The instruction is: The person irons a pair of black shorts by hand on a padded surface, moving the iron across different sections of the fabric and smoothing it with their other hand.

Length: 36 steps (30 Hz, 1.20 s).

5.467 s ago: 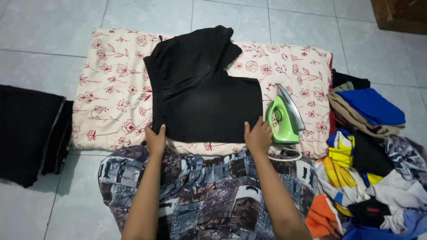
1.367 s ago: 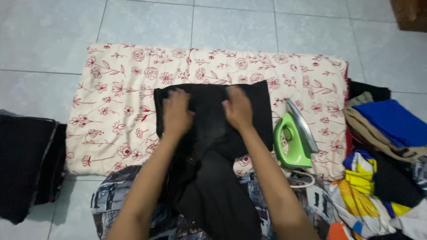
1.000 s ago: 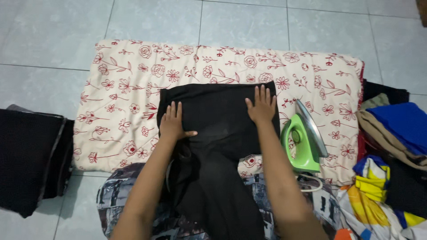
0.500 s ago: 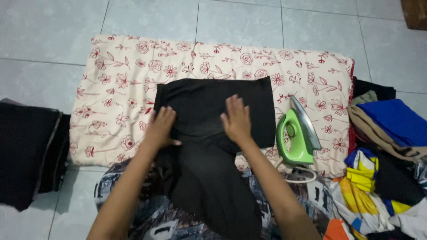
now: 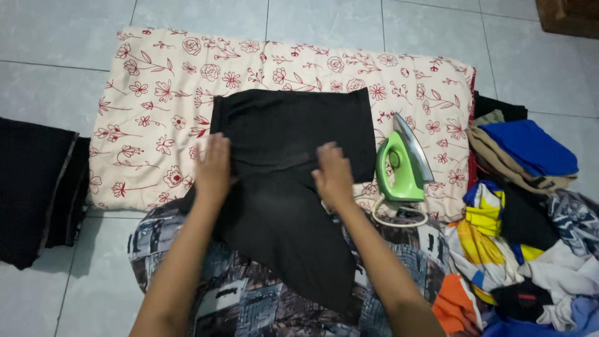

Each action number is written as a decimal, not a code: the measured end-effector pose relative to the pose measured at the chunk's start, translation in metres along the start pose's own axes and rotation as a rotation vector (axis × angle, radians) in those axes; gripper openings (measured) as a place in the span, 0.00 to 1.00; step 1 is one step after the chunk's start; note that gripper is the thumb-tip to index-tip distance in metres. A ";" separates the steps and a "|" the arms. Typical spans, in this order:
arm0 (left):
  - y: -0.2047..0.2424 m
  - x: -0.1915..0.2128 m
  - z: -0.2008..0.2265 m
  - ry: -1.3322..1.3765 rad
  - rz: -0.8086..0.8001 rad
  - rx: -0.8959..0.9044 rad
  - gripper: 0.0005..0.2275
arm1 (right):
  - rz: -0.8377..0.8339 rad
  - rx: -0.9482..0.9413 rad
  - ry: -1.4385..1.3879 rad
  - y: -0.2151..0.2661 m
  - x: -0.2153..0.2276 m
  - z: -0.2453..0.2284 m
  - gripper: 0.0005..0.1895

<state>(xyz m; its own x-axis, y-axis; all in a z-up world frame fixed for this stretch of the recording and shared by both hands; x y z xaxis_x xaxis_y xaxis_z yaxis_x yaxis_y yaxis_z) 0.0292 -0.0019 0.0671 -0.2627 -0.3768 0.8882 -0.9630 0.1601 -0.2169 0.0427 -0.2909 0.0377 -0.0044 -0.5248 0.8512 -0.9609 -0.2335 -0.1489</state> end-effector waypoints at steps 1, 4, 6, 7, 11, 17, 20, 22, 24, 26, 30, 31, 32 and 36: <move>-0.001 0.008 0.013 0.000 0.000 -0.002 0.32 | 0.001 -0.002 0.000 0.008 -0.008 -0.002 0.31; 0.000 0.027 0.053 0.185 0.065 -0.148 0.34 | -0.407 0.115 -0.103 0.030 -0.022 -0.016 0.28; 0.008 0.024 0.082 0.280 -0.351 -0.330 0.28 | -0.641 -0.030 0.020 0.043 -0.011 -0.028 0.33; 0.010 0.025 0.090 0.282 -0.346 -0.333 0.28 | -0.637 -0.034 0.023 0.044 -0.006 -0.029 0.33; 0.020 0.025 0.116 0.313 -0.475 -0.393 0.26 | -0.697 -0.155 -0.153 0.051 0.021 -0.034 0.32; 0.028 0.040 0.115 0.292 -0.519 -0.410 0.26 | -0.054 -0.320 -0.283 0.049 0.065 -0.004 0.19; 0.033 0.037 0.111 0.391 -0.519 -0.413 0.25 | 0.304 -0.316 0.023 0.049 0.060 0.046 0.16; 0.034 0.037 0.104 0.475 -0.516 -0.404 0.24 | 0.296 -0.445 0.180 0.049 0.048 0.077 0.21; 0.035 0.047 0.090 0.613 -0.468 -0.343 0.21 | 0.158 -0.471 0.182 0.048 0.034 0.096 0.30; 0.034 0.041 0.074 0.604 -0.390 -0.292 0.21 | 0.181 -0.462 0.130 0.047 0.044 0.102 0.24; 0.037 0.034 0.034 0.597 -0.311 -0.111 0.20 | 0.177 -0.681 0.103 0.046 0.073 0.106 0.23; 0.035 0.035 0.024 0.594 -0.307 -0.103 0.20 | 0.178 -0.672 0.100 0.050 0.086 0.096 0.23; 0.034 0.035 0.016 0.588 -0.316 -0.066 0.20 | 0.289 -0.720 -0.062 0.057 0.101 0.087 0.21; 0.026 0.022 -0.001 0.564 -0.327 0.005 0.23 | 0.440 -0.516 -0.711 0.064 0.144 0.053 0.14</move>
<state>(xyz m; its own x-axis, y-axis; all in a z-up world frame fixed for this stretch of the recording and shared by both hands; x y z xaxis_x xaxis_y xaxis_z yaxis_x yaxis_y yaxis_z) -0.0020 -0.0047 0.0814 0.1142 0.1314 0.9847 -0.9886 0.1134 0.0995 -0.0044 -0.4243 0.1241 -0.3861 -0.8892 0.2455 -0.9171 0.3987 0.0019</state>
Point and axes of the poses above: each hand's wrist, its own y-axis away from the middle knuckle, its own x-axis out of the back of the hand, z = x × y, the point moved 1 cm from there along -y, towards the middle knuckle, and after that the axes turned 13 degrees about -y, right-handed, at the moved point
